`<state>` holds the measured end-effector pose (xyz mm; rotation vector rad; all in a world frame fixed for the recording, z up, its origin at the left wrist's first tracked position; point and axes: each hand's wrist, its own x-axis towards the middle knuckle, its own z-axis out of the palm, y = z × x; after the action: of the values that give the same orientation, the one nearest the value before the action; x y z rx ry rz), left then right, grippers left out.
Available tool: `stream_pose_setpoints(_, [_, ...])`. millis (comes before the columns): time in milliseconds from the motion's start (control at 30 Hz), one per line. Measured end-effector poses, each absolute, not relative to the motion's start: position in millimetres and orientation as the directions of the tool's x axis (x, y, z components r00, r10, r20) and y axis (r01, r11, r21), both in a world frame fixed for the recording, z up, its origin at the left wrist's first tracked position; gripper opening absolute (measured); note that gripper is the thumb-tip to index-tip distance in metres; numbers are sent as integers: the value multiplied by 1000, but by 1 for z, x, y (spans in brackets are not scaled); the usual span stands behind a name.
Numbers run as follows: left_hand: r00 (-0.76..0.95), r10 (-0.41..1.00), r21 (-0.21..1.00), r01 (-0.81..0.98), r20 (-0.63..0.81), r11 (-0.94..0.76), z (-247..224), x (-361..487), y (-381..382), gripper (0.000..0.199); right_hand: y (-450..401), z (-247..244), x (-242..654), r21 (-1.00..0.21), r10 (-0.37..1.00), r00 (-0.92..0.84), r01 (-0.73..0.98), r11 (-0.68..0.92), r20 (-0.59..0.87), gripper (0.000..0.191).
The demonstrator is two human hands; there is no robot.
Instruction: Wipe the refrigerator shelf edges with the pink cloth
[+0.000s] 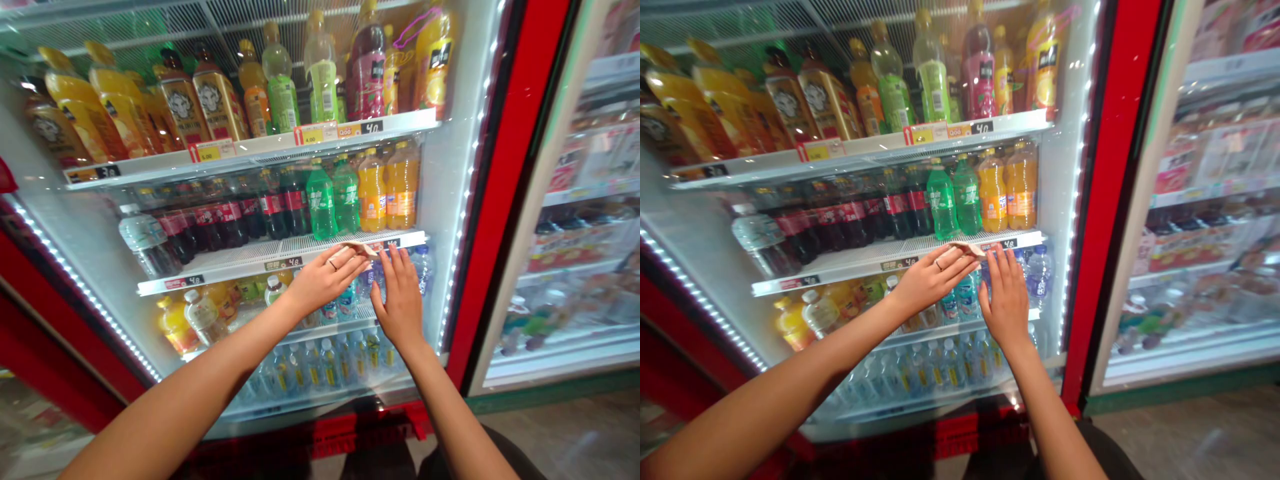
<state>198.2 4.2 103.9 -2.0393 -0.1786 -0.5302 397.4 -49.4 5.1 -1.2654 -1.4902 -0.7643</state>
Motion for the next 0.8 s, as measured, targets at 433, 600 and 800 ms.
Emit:
stream_pose_setpoints(433, [905, -90, -793, 313, 416, -522, 109, 214, 7, 48, -49, 0, 415, -178, 333, 91, 954, 242, 939, 88])
stream_pose_setpoints(600, [846, -75, -745, 419, 527, -519, 123, 222, 11, 55, -50, -2, 421, -180, 315, 102, 956, 230, 944, 87])
stream_pose_setpoints(800, [851, -77, -754, 414, 519, -510, 108, 235, 8, 49, -47, -3, 430, -178, 294, 114, 963, 203, 949, 86])
